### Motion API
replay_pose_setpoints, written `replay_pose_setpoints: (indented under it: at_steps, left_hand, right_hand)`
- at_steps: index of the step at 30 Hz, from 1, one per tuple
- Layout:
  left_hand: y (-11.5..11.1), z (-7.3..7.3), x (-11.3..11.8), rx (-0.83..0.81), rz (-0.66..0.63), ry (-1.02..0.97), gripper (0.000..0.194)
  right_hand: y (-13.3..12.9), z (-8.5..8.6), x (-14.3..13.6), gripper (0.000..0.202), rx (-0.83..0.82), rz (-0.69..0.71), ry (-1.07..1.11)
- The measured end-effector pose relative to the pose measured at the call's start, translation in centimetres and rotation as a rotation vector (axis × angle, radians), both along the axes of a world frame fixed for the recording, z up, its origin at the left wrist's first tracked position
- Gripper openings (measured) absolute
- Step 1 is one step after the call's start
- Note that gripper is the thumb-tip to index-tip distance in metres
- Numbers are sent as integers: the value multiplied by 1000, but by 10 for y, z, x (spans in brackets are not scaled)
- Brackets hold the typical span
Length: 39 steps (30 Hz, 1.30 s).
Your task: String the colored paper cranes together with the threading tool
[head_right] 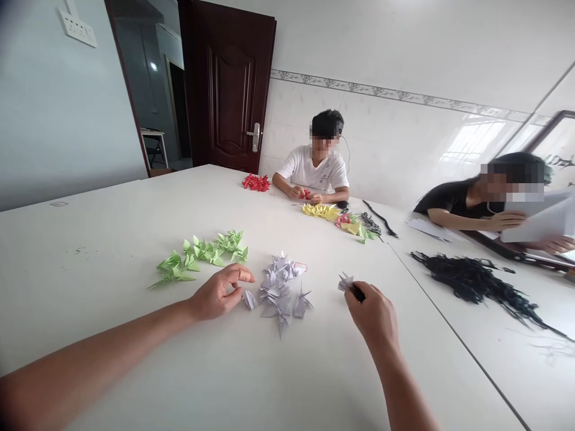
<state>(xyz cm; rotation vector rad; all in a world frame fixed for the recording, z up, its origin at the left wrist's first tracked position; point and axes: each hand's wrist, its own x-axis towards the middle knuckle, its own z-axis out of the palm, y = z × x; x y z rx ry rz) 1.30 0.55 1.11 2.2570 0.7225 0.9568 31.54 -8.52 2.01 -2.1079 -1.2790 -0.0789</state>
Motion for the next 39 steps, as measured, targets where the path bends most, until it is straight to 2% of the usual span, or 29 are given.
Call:
replay_pose_setpoints:
  at_steps: [3, 6, 12, 17, 20, 24, 29, 32, 39]
  left_hand:
    - [1, 1, -2, -61, -57, 112, 44]
    - [-1, -2, -1, -94, -126, 174, 46]
    - [1, -7, 0, -92, -146, 138, 21]
    - [0, -6, 2, -181, -58, -30, 14]
    - [-3, -5, 3, -183, -59, -136, 15]
    - [-10, -5, 6, -217, -61, -153, 19]
    - [-18, -4, 11, -232, 34, -106, 32]
    - [-19, -5, 11, -193, 51, -100, 36]
    - [-21, -7, 9, -93, -30, -55, 37]
  right_hand:
    - [-3, -2, 20, 26, -69, -98, -6]
    - [-5, -5, 25, 27, -119, -122, 23]
    - [-7, -4, 25, 32, -103, -111, 84]
    - [-3, 7, 8, 45, -12, -111, 111]
    - [0, 8, -20, 53, 33, 17, 154]
    - [-3, 3, -69, 44, 91, 367, 148]
    - [-15, 2, -111, 33, -42, 684, 116]
    - [-18, 0, -117, 31, -110, 736, 81]
    - [-19, -6, -118, 32, -68, 747, 99]
